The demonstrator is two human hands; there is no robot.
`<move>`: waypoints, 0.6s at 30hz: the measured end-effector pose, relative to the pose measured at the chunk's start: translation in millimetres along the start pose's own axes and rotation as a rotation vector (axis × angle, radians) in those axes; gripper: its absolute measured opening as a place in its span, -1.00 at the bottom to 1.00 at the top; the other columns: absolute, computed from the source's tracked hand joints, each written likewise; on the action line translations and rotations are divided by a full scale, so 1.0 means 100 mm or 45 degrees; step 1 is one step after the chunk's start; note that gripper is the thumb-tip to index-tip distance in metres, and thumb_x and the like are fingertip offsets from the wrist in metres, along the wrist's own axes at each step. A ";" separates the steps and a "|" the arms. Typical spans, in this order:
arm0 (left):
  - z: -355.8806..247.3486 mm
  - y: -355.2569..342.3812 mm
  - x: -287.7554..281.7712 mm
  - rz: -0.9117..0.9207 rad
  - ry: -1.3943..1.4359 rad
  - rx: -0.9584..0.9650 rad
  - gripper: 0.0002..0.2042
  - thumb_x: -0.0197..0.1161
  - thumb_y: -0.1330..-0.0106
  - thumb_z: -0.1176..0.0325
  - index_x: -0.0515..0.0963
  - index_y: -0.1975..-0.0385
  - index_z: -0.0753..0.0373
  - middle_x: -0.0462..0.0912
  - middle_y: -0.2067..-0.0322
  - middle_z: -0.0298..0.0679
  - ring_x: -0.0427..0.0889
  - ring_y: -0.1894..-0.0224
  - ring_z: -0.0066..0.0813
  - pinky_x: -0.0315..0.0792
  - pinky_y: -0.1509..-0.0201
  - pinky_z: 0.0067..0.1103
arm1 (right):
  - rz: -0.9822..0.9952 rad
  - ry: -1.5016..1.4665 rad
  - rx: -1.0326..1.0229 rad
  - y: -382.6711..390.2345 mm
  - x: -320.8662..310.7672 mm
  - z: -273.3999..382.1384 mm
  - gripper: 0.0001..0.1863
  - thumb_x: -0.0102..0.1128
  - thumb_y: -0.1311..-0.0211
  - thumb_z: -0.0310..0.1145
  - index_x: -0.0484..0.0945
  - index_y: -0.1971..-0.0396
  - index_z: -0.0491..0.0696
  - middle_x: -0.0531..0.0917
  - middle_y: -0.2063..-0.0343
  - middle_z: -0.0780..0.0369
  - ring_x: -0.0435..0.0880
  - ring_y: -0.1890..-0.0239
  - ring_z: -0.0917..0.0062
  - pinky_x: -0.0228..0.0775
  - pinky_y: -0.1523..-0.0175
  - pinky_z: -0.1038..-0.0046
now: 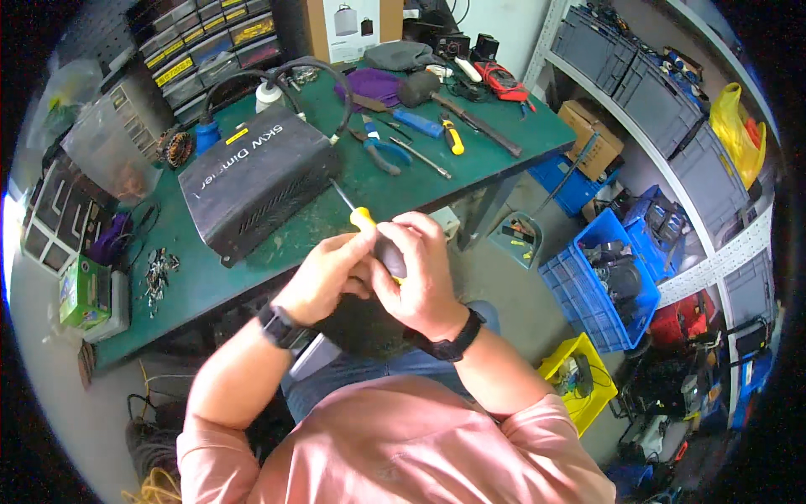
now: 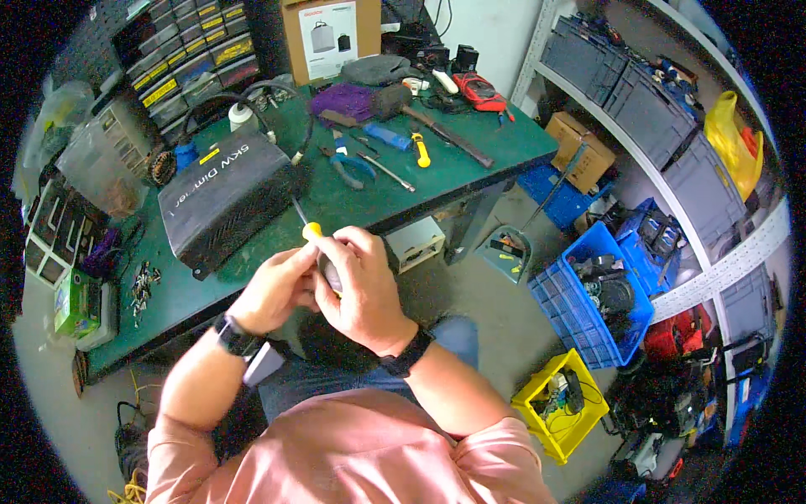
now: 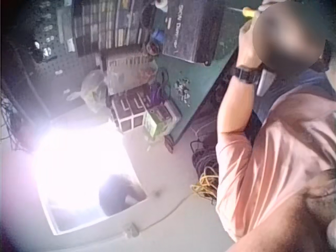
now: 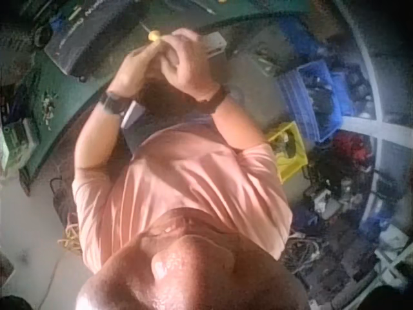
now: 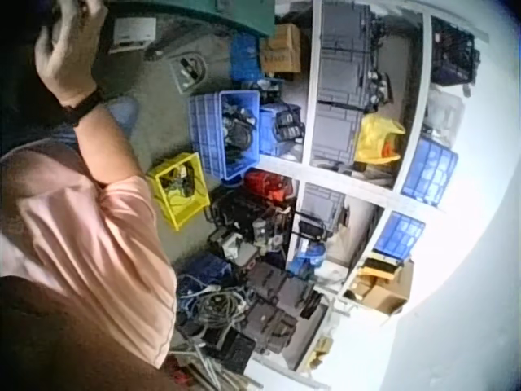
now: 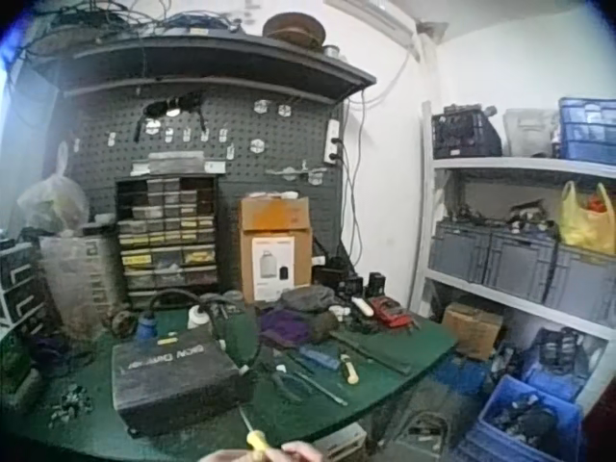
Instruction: The person retrieves a black electronic device labeled 'SKW Dimmer' from a yellow bin and places it on a green workbench. They then use a yellow-handled screwdriver to unscrew the casing of the device, removing several screws and placing them on the table.
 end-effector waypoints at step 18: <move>0.29 -0.36 0.09 0.074 0.510 0.074 -0.68 0.05 -0.35 0.04 0.48 0.27 0.19 0.60 0.41 -0.28 0.57 0.37 -0.42 0.42 0.27 -0.49 | 0.679 0.902 0.422 -0.50 -0.34 -1.59 -0.83 0.13 -0.09 -0.32 0.51 0.47 -0.14 0.59 0.43 0.05 0.62 0.38 0.17 0.48 0.26 0.21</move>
Point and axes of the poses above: each hand's wrist, its own y-axis away from the middle knuckle, its own x-axis out of the palm, z = x × y, the point moved 2 cm from there along -y, towards the middle knuckle
